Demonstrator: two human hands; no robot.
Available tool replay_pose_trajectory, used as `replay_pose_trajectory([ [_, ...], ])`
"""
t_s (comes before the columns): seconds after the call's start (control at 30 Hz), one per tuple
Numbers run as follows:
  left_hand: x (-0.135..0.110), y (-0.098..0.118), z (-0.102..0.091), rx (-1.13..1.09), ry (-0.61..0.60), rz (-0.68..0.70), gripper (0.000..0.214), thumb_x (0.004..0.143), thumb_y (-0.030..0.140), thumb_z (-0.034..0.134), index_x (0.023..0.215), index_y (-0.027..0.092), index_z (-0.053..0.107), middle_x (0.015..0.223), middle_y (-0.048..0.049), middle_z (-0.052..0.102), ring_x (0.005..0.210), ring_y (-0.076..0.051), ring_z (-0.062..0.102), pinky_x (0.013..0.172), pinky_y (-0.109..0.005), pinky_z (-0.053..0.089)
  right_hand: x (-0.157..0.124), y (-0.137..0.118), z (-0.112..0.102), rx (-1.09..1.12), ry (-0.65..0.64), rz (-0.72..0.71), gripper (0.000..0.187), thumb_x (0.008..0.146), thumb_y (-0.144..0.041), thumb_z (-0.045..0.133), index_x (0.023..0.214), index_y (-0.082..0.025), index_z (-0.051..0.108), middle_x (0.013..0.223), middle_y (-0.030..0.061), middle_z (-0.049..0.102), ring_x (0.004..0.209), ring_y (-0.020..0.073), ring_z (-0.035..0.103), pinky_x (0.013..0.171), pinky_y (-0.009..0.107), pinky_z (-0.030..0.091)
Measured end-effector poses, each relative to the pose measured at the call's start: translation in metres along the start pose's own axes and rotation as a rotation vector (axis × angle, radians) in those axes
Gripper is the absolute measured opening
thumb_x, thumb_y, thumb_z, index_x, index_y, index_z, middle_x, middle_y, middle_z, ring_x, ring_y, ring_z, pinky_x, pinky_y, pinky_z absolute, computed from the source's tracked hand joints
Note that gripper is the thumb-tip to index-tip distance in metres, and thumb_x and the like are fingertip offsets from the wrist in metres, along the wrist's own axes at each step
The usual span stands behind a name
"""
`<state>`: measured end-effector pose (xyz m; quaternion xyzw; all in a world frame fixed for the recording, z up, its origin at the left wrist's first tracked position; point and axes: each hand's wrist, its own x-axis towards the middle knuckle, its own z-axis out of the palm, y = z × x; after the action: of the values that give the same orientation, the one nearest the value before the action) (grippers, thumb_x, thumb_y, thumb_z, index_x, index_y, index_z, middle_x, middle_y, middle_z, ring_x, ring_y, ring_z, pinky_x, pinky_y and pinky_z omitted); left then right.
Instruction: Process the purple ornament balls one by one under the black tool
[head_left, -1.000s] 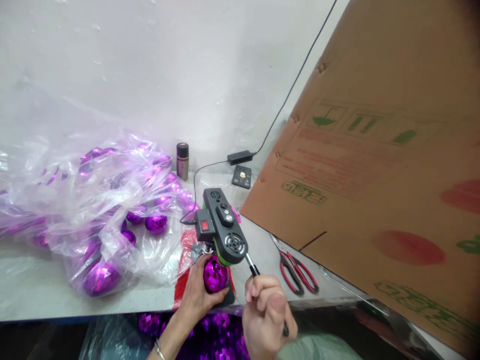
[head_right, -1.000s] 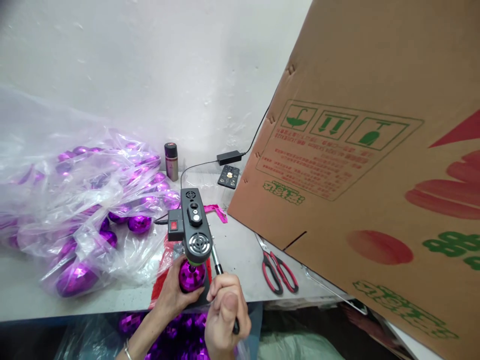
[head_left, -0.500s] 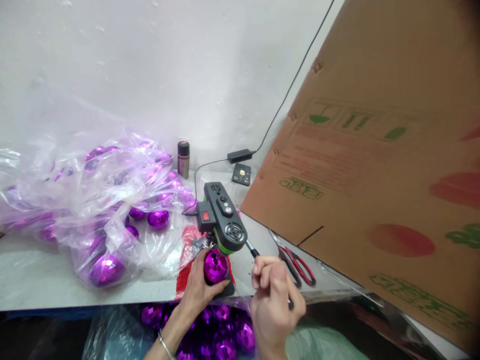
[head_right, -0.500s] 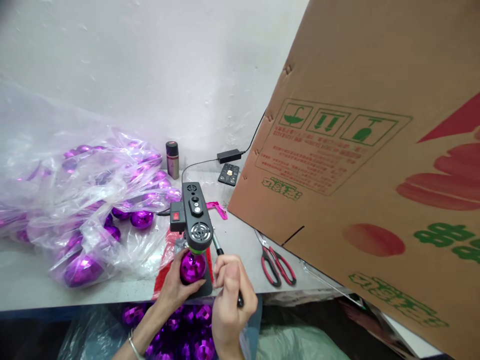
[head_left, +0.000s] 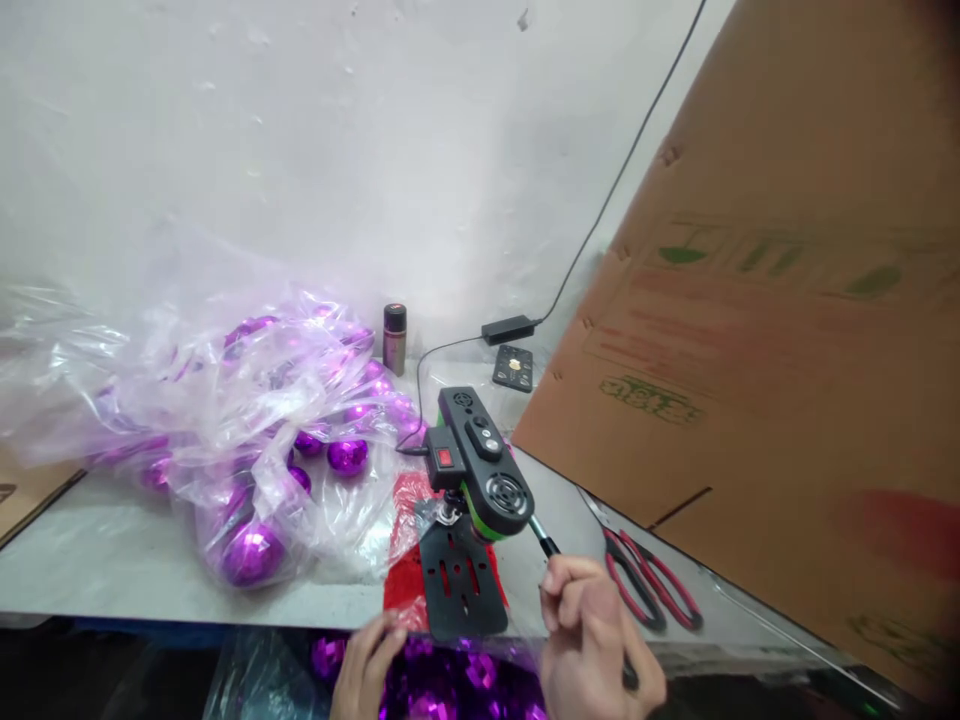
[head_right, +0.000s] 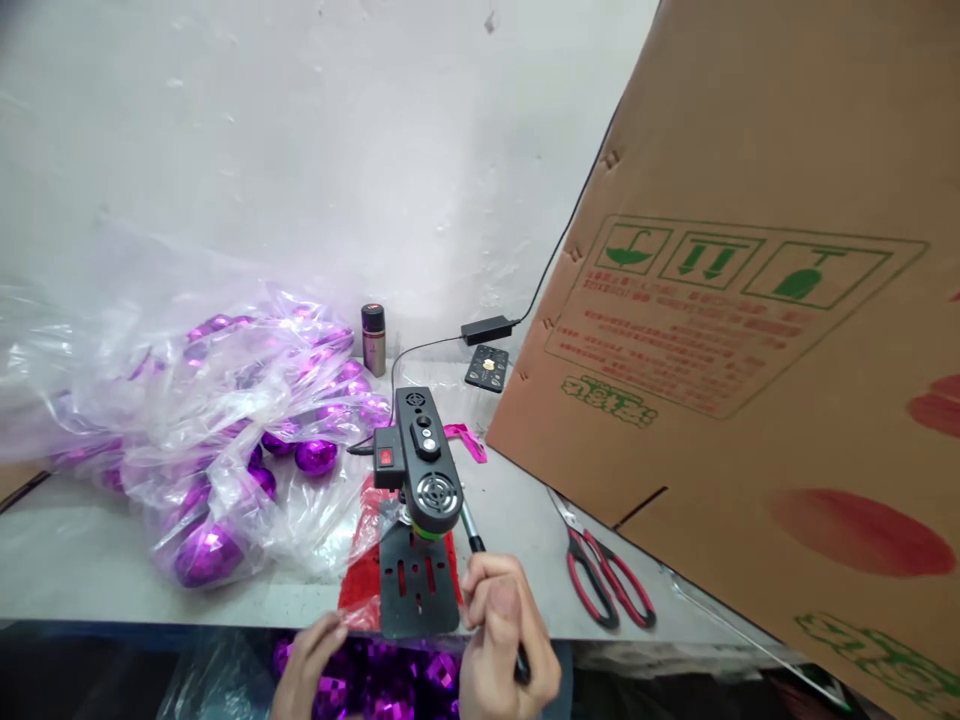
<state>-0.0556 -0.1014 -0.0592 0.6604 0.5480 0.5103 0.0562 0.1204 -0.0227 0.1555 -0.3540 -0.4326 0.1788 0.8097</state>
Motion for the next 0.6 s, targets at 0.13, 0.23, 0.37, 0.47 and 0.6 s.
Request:
replay_pose_trajectory([
  [0.13, 0.139, -0.006, -0.012, 0.17, 0.026, -0.102, 0.036, 0.106, 0.031, 0.058, 0.139, 0.024, 0.066, 0.141, -0.0191, 0.071, 0.136, -0.039, 0.067, 0.117, -0.059, 0.053, 0.0, 0.001, 0.001, -0.007, 0.031, 0.001, 0.051, 0.103, -0.036, 0.07, 0.058, -0.02, 0.053, 0.059, -0.0005, 0.051, 0.059, 0.0143, 0.054, 0.049, 0.025, 0.032],
  [0.23, 0.22, -0.015, -0.012, 0.23, -0.014, -0.489, 0.05, 0.1, 0.037, 0.064, 0.142, 0.01, 0.061, 0.155, -0.032, 0.056, 0.149, -0.05, 0.052, 0.123, -0.072, 0.04, -0.001, 0.003, -0.001, -0.018, 0.016, 0.011, 0.05, 0.103, -0.036, 0.069, 0.058, -0.021, 0.053, 0.059, -0.0005, 0.05, 0.059, 0.0148, 0.055, 0.049, 0.025, 0.034],
  [0.37, 0.254, -0.033, -0.004, 0.141, -0.038, -0.639, 0.066, 0.091, 0.039, 0.073, 0.143, 0.004, 0.056, 0.138, -0.0347, 0.064, 0.135, -0.054, 0.063, 0.113, -0.075, 0.045, -0.001, 0.003, -0.004, -0.023, -0.002, 0.015, 0.05, 0.104, -0.037, 0.068, 0.059, -0.02, 0.054, 0.061, 0.0004, 0.055, 0.056, 0.0128, 0.053, 0.046, 0.024, 0.034],
  [0.47, 0.246, -0.04, -0.003, 0.019, -0.011, -0.682, 0.074, 0.087, 0.043, 0.077, 0.149, 0.012, 0.052, 0.14, -0.0269, 0.065, 0.139, -0.048, 0.062, 0.117, -0.068, 0.047, 0.002, -0.001, -0.004, -0.041, -0.028, 0.025, 0.051, 0.105, -0.038, 0.067, 0.059, -0.02, 0.055, 0.061, 0.0006, 0.057, 0.054, 0.0119, 0.053, 0.045, 0.024, 0.036],
  [0.6, 0.217, -0.03, -0.007, -0.224, 0.005, -0.737, 0.067, 0.094, 0.057, 0.069, 0.147, 0.019, 0.054, 0.145, -0.0192, 0.067, 0.136, -0.036, 0.068, 0.114, -0.053, 0.055, 0.008, -0.009, 0.0, -0.062, -0.05, 0.021, 0.054, 0.106, -0.038, 0.066, 0.057, -0.02, 0.052, 0.057, -0.001, 0.052, 0.055, 0.0123, 0.055, 0.046, 0.023, 0.037],
])
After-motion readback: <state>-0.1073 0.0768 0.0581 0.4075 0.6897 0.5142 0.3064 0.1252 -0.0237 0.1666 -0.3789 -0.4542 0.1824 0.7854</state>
